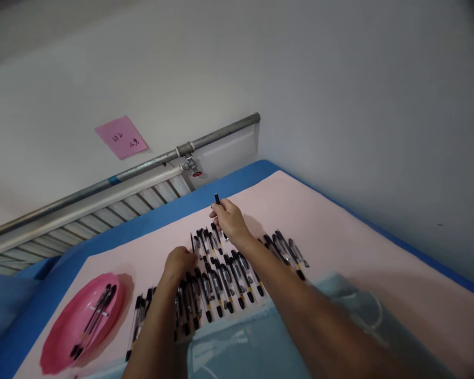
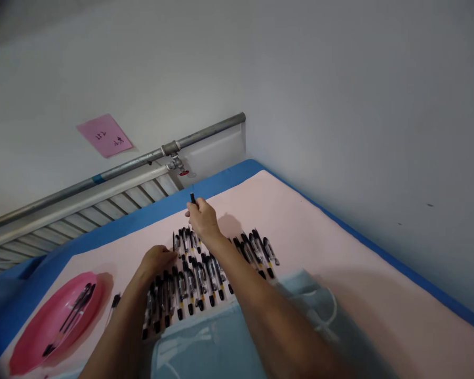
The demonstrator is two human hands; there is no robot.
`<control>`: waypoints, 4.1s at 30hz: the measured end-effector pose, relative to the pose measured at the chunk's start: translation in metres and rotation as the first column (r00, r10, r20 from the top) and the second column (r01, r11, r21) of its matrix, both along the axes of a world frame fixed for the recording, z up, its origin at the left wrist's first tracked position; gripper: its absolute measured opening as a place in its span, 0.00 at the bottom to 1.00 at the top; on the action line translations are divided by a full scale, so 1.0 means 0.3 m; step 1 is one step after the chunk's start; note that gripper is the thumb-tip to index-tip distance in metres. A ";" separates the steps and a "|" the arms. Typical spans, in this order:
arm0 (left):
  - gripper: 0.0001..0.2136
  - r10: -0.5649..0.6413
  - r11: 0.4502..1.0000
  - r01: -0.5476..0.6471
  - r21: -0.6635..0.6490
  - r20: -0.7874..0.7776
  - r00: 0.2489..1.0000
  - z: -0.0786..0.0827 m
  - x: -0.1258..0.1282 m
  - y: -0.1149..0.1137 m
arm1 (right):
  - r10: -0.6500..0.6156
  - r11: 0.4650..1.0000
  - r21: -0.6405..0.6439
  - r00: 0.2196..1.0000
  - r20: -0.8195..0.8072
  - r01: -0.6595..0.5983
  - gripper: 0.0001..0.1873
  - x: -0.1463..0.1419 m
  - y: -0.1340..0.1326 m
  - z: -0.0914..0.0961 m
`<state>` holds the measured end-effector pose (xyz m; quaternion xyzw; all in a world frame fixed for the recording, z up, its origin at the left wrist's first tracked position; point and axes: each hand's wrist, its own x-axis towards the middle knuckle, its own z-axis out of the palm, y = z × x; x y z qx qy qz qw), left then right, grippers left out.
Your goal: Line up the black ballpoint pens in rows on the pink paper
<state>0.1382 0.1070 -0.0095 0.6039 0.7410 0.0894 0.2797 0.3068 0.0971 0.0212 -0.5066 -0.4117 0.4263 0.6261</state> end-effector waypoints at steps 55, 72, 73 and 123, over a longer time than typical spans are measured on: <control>0.10 0.112 0.908 -0.409 -0.096 0.994 0.014 0.034 -0.073 -0.082 | 0.258 0.930 -0.077 0.491 0.832 -0.359 0.15 -0.194 -0.102 -0.097; 0.05 -0.155 0.908 -0.105 0.406 0.558 0.816 -0.029 -0.053 -0.093 | 0.091 0.970 0.191 0.950 0.298 -0.153 0.11 -0.117 -0.053 -0.071; 0.04 -0.165 0.907 -0.084 0.413 0.530 0.832 -0.040 -0.047 -0.093 | 0.086 0.970 0.194 0.951 0.297 -0.148 0.11 -0.115 -0.052 -0.071; 0.10 0.049 0.963 -0.268 -0.010 0.989 0.138 0.062 -0.123 -0.070 | 0.260 0.927 -0.029 0.586 0.768 -0.373 0.13 -0.178 -0.092 -0.082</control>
